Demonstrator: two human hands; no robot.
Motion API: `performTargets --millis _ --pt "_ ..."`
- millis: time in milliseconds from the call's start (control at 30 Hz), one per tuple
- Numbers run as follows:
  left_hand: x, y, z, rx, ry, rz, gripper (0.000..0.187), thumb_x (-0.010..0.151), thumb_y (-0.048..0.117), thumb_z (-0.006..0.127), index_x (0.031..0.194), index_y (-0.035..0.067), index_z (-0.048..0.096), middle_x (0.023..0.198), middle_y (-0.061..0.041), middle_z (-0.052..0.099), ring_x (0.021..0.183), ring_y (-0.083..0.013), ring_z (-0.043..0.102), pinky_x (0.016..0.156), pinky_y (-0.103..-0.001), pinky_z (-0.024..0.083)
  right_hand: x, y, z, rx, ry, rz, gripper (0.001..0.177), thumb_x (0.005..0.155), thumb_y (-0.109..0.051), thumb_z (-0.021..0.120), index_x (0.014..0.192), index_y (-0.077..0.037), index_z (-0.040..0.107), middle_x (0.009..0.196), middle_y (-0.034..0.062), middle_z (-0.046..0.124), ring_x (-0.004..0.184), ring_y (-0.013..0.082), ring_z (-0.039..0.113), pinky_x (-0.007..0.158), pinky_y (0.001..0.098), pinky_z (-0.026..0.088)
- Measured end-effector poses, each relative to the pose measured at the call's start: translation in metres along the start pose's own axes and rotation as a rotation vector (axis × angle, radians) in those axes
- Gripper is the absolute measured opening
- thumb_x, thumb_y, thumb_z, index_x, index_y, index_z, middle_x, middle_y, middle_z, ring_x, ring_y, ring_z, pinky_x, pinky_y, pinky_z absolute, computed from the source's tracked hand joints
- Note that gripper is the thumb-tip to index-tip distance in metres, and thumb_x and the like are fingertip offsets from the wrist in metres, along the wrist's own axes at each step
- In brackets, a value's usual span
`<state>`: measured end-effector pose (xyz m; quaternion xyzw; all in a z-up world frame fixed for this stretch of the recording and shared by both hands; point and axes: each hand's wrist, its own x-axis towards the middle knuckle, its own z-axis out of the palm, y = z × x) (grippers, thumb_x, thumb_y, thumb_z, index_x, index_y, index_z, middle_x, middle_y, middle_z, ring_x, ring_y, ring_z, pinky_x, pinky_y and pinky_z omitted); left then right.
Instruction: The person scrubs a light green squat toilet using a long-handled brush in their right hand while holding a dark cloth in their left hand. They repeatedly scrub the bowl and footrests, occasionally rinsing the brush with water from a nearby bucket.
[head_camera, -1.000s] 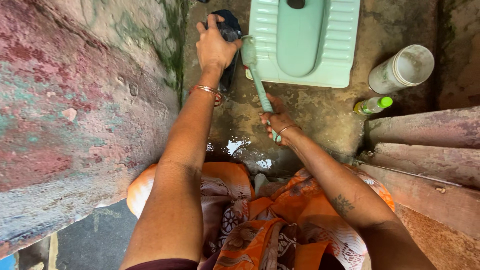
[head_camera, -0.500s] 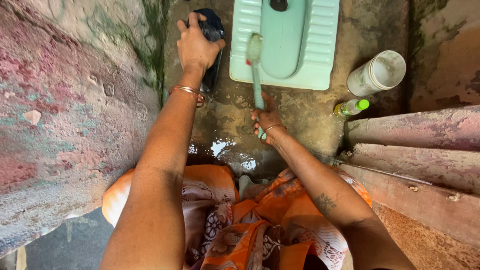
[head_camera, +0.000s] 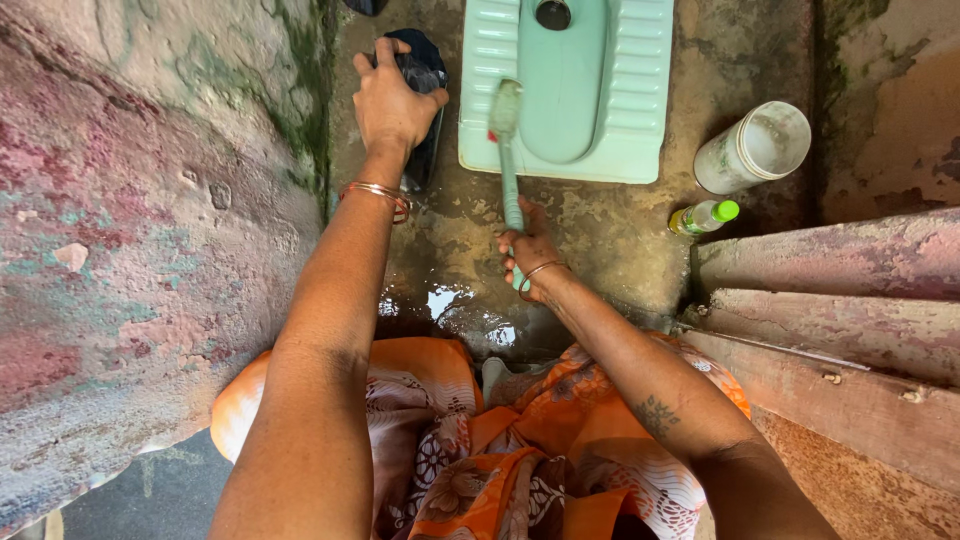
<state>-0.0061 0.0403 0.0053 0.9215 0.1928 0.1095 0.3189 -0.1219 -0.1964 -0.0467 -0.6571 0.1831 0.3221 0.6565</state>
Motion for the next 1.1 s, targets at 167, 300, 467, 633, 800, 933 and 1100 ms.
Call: performTargets --millis 167,300,467,633,800,933,1100 --pt "0.005 -0.003 0.004 -0.016 0.013 0.021 0.075 0.070 0.034 0.094 0.127 0.019 0.049 0.129 -0.017 0.048 0.096 -0.0454 0.072 0.082 -0.049 0.064 -0.001 -0.001 -0.009 -0.004 -0.120 0.036 0.071 0.092 -0.004 0.061 0.153 -0.027 0.033 0.086 0.0057 0.058 0.048 0.0087 0.045 0.036 0.0271 0.040" --pt "0.007 -0.006 0.005 0.015 0.087 0.088 0.076 0.068 0.034 0.097 0.126 0.019 0.050 0.125 -0.017 0.050 0.097 -0.0457 0.071 0.083 -0.051 0.063 0.000 -0.008 -0.005 0.024 -0.011 0.014 0.069 0.093 -0.006 0.059 0.153 -0.027 0.033 0.084 0.0068 0.056 0.048 0.0089 0.045 0.035 0.0274 0.041" --pt "0.009 -0.007 0.009 -0.028 0.036 0.047 0.075 0.069 0.033 0.095 0.127 0.020 0.049 0.128 -0.016 0.048 0.097 -0.0448 0.071 0.081 -0.049 0.064 -0.007 -0.007 -0.002 0.003 0.024 0.057 0.069 0.093 -0.003 0.058 0.151 -0.027 0.029 0.087 0.0045 0.060 0.047 0.0100 0.043 0.035 0.0279 0.041" --pt "0.010 -0.007 0.008 -0.026 0.061 0.068 0.076 0.067 0.033 0.095 0.126 0.020 0.049 0.127 -0.016 0.049 0.095 -0.0452 0.071 0.080 -0.051 0.063 -0.006 -0.012 -0.007 0.028 0.056 0.010 0.067 0.094 -0.003 0.056 0.153 -0.026 0.031 0.086 0.0064 0.061 0.048 0.0093 0.045 0.035 0.0274 0.044" --pt "0.009 -0.005 0.006 -0.007 0.034 0.040 0.073 0.067 0.033 0.092 0.126 0.021 0.049 0.128 -0.016 0.050 0.094 -0.0445 0.072 0.082 -0.052 0.063 -0.004 -0.010 -0.005 -0.044 0.024 0.010 0.068 0.094 -0.003 0.055 0.153 -0.025 0.032 0.083 0.0047 0.057 0.049 0.0092 0.045 0.036 0.0279 0.043" --pt "0.009 -0.005 0.005 -0.005 0.060 0.058 0.072 0.068 0.033 0.093 0.125 0.021 0.050 0.128 -0.016 0.050 0.093 -0.0456 0.071 0.083 -0.055 0.061 0.004 -0.007 -0.006 -0.068 -0.091 0.047 0.071 0.093 -0.006 0.062 0.154 -0.027 0.032 0.080 0.0036 0.058 0.049 0.0090 0.045 0.038 0.0278 0.041" --pt "0.009 -0.002 0.002 -0.008 0.041 0.031 0.072 0.067 0.033 0.092 0.125 0.021 0.050 0.127 -0.016 0.051 0.093 -0.0448 0.072 0.085 -0.053 0.060 0.029 -0.009 -0.009 0.006 0.040 -0.009 0.070 0.093 -0.008 0.058 0.154 -0.028 0.030 0.078 0.0051 0.055 0.048 0.0105 0.044 0.037 0.0294 0.041"
